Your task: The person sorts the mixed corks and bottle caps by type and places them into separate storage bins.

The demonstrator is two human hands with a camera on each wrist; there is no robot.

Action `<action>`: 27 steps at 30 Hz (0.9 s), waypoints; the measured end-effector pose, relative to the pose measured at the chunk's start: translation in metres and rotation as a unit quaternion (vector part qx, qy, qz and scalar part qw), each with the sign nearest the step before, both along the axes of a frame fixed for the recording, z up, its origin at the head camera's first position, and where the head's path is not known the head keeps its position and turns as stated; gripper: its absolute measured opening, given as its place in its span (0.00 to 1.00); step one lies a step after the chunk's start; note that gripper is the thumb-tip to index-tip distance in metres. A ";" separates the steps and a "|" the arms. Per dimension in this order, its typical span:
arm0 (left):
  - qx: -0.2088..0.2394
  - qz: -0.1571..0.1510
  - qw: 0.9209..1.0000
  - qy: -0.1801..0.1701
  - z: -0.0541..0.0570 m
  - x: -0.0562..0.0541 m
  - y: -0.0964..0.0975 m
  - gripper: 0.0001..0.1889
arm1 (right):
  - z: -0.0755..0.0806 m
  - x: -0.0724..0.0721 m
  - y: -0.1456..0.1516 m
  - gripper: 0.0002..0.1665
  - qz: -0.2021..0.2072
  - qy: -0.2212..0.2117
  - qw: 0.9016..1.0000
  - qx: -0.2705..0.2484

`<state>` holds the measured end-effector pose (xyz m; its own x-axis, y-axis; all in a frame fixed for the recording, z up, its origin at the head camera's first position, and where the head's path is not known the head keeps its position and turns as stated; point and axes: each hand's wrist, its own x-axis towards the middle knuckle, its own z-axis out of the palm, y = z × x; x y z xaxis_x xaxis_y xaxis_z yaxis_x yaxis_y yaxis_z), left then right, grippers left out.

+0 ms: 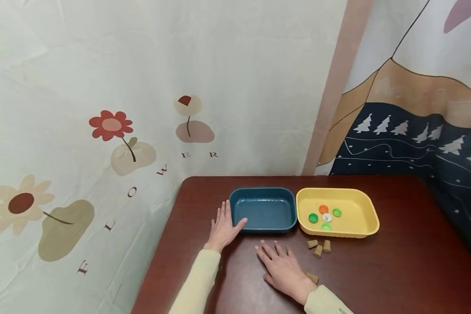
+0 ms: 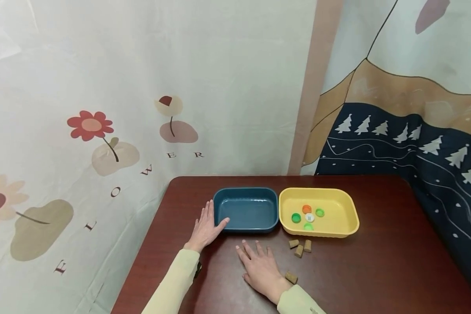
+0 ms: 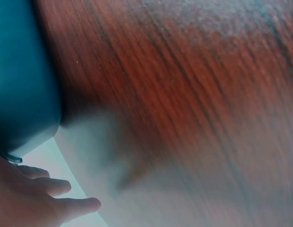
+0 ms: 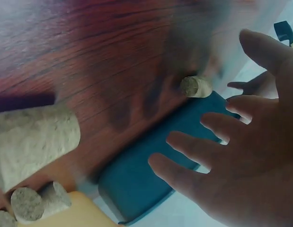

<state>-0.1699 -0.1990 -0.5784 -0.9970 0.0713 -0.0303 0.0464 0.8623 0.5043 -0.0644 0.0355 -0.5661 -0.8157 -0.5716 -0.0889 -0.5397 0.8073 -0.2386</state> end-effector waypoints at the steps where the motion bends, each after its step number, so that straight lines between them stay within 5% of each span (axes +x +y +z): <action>1: 0.000 -0.002 1.000 0.001 -0.001 0.000 0.001 0.57 | -0.001 0.000 0.000 0.43 0.000 0.005 1.000 0.005; 6: 0.004 -0.005 1.000 -0.002 0.000 -0.001 0.003 0.58 | -0.006 -0.001 -0.001 0.38 -0.001 0.052 0.998 0.021; 13: 0.010 -0.005 1.000 0.000 0.003 -0.002 0.005 0.57 | -0.011 0.001 -0.001 0.14 -0.002 0.144 0.989 0.024; 27: 0.021 -0.002 1.000 0.000 0.001 -0.001 0.003 0.56 | -0.011 0.002 0.011 0.10 -0.024 0.166 0.986 -0.015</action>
